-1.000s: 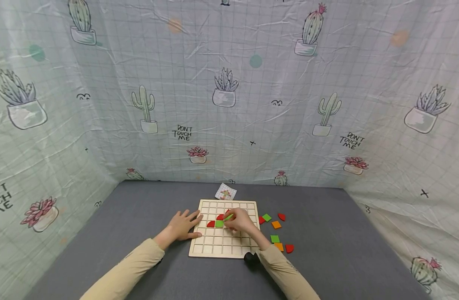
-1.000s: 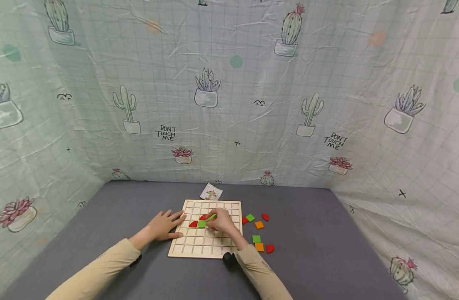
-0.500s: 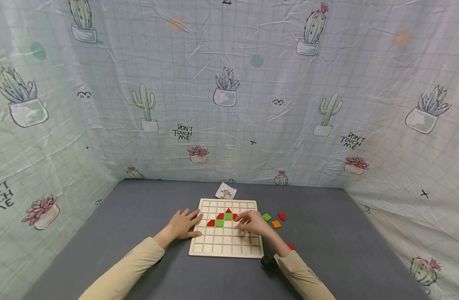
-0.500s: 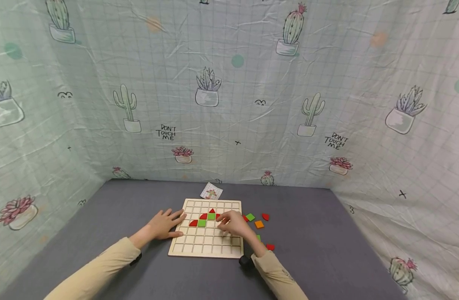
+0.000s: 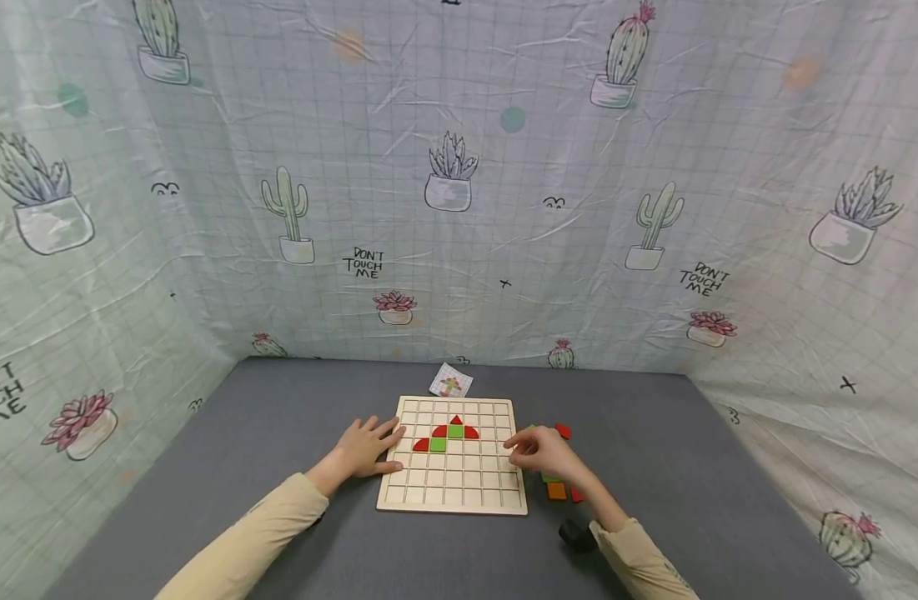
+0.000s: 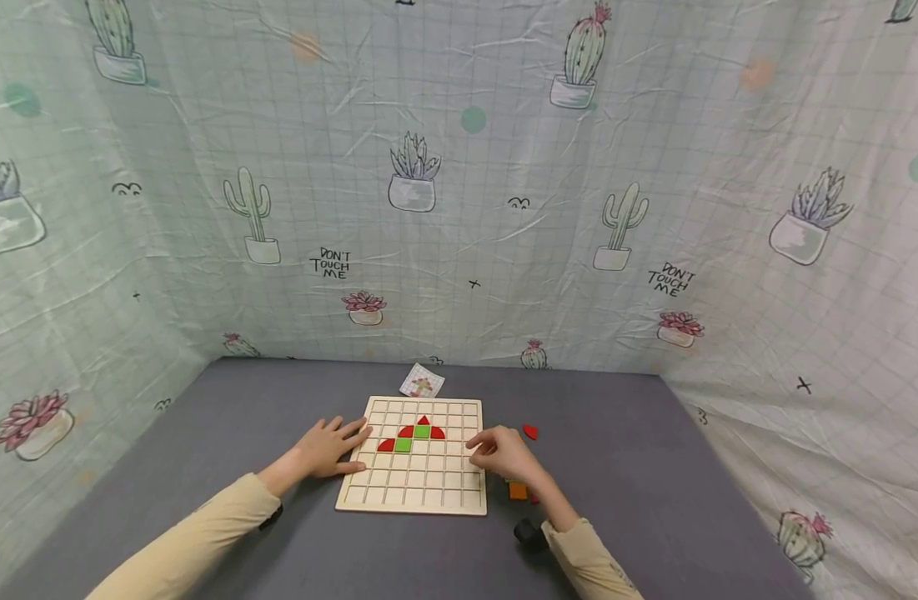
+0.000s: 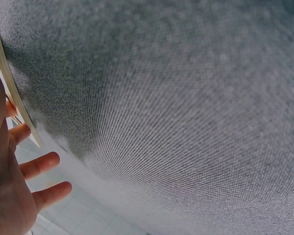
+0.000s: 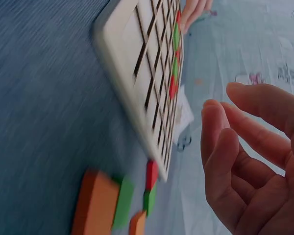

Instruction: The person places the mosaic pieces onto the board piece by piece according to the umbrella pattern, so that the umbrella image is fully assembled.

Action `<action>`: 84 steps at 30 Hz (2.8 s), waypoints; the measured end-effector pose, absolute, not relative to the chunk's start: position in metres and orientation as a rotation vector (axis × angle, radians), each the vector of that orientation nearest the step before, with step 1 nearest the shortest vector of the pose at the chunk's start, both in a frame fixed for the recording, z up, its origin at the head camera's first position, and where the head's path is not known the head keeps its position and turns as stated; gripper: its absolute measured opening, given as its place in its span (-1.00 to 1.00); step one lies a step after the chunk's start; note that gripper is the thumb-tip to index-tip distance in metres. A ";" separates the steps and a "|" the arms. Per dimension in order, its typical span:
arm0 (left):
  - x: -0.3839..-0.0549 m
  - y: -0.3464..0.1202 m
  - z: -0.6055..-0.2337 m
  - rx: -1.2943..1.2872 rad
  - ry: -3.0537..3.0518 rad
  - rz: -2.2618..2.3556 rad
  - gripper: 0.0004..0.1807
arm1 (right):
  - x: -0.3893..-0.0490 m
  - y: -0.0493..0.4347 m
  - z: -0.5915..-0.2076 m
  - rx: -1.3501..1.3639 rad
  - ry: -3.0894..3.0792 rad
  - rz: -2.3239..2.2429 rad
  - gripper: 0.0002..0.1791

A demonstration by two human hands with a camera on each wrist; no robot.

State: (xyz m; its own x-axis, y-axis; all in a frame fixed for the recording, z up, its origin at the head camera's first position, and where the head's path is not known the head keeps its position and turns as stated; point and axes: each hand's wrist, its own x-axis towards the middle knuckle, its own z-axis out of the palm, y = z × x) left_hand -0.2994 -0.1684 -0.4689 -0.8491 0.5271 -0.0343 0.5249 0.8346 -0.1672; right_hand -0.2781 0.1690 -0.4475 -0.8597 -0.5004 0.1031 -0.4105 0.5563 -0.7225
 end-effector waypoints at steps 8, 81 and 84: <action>-0.298 -0.168 -0.469 -0.854 -2.996 0.251 -0.28 | -0.272 0.202 -0.454 -0.762 2.713 -1.128 -0.75; -0.301 -0.168 -0.472 -0.853 -2.999 0.209 -0.29 | -0.268 0.237 -0.460 -0.755 2.666 -0.960 -0.78; -0.302 -0.168 -0.474 -0.849 -3.000 0.211 -0.28 | -0.269 0.235 -0.461 -0.735 2.670 -1.001 -0.77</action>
